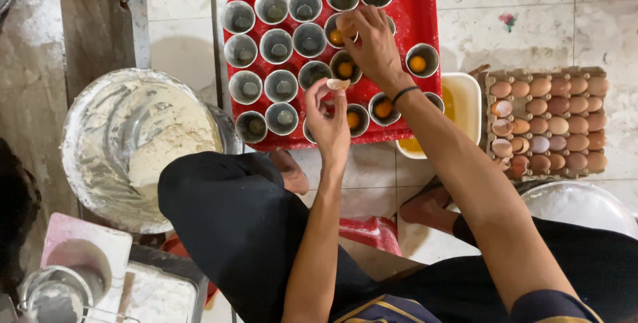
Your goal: The person sits on the floor and cracks eggs one by one, separating the yolks into individual cups arranged on a red tray while discarding the whites into a separate container. The person handles eggs from a large carton and places the yolks into the cups systematically.
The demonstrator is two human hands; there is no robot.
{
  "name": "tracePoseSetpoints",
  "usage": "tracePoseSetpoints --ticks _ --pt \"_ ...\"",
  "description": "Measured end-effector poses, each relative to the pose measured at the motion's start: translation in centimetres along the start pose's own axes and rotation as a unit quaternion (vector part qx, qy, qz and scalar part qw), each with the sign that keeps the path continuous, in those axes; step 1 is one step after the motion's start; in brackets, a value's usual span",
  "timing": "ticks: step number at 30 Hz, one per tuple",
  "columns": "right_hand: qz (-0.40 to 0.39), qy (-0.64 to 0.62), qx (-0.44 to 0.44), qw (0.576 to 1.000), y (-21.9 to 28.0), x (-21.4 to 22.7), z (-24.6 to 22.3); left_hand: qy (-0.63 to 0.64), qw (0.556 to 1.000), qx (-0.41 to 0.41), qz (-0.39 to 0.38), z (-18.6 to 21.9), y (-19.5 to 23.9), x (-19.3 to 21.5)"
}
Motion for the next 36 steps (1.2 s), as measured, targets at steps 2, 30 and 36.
tracePoseSetpoints --ticks 2,30,36 --pt "0.018 -0.035 -0.048 0.998 -0.8 0.8 -0.3 -0.006 1.0 -0.007 -0.01 -0.7 -0.2 -0.3" --pt "0.094 -0.006 -0.504 0.858 19.6 29.2 8.0 -0.102 0.911 -0.201 -0.345 -4.6 17.8 -24.7" --pt "0.041 0.18 -0.507 0.842 32.5 25.8 25.3 -0.162 0.908 -0.194 -0.334 -3.0 17.6 -20.3"
Point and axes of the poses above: each hand's wrist, its own y-axis away from the middle knuckle, its own x-axis out of the back of the hand, z = x × y, the point moved 2 cm from there along -y, towards the middle knuckle, and after that the axes turned 12 degrees about z, right-handed, at the moved point
